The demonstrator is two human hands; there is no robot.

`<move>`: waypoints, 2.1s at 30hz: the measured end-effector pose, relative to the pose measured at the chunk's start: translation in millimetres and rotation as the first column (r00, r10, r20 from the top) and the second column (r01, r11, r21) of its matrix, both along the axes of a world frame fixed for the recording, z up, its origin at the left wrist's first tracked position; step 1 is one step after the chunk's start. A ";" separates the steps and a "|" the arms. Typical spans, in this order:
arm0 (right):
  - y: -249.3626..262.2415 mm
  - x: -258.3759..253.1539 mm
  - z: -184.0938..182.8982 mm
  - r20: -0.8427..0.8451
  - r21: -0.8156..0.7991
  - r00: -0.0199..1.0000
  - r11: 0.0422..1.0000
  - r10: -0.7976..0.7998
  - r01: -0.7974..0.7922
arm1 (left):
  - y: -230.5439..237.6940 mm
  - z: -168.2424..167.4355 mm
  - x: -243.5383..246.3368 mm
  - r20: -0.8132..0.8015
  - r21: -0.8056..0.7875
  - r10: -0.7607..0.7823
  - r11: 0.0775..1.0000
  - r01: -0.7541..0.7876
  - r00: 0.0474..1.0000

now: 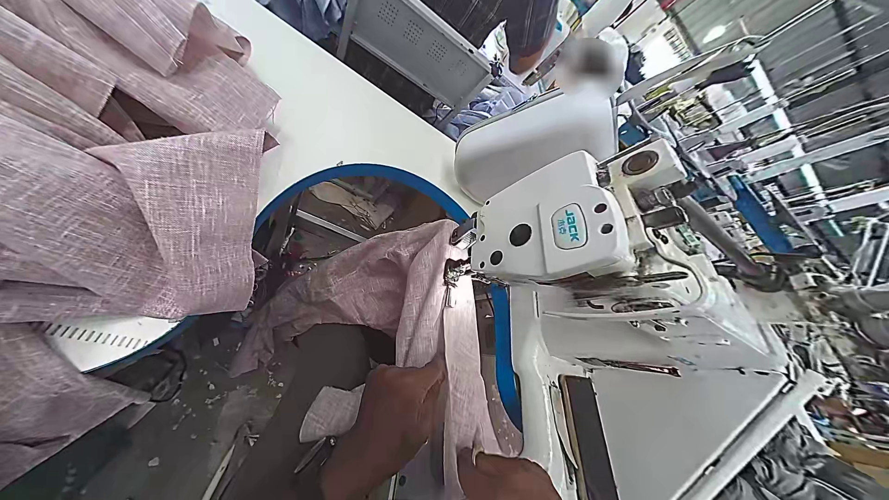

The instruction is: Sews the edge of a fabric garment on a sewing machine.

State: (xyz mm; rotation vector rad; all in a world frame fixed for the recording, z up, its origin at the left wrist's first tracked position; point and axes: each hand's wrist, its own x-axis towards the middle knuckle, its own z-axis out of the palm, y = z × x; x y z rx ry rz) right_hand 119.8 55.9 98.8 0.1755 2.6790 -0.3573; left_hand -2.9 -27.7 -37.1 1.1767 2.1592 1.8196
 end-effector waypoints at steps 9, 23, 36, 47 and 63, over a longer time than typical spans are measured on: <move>1.3 -13.0 -18.1 -0.316 0.036 0.942 0.991 -0.111 0.128 | 3.1 2.4 -4.4 0.068 0.015 -0.009 1.000 0.008 0.998; -12.0 -7.0 -51.8 -0.771 0.165 0.637 0.960 -0.018 0.227 | 4.3 8.1 -5.4 0.138 -0.012 -0.026 1.000 0.027 0.990; 16.2 -41.0 -106.4 -0.937 0.058 0.345 0.955 -0.048 0.292 | 22.4 -2.0 -1.3 0.021 0.165 0.146 0.975 -0.148 0.989; 35.7 -69.0 -106.9 -0.915 -0.029 0.371 0.942 -0.160 0.335 | 48.6 5.1 -32.7 -0.075 0.085 0.157 0.985 -0.150 0.985; 25.9 -74.2 -106.8 -0.874 0.112 0.485 0.951 -0.044 0.289 | 186.2 -13.8 -189.3 0.792 0.112 -0.215 0.971 0.210 0.572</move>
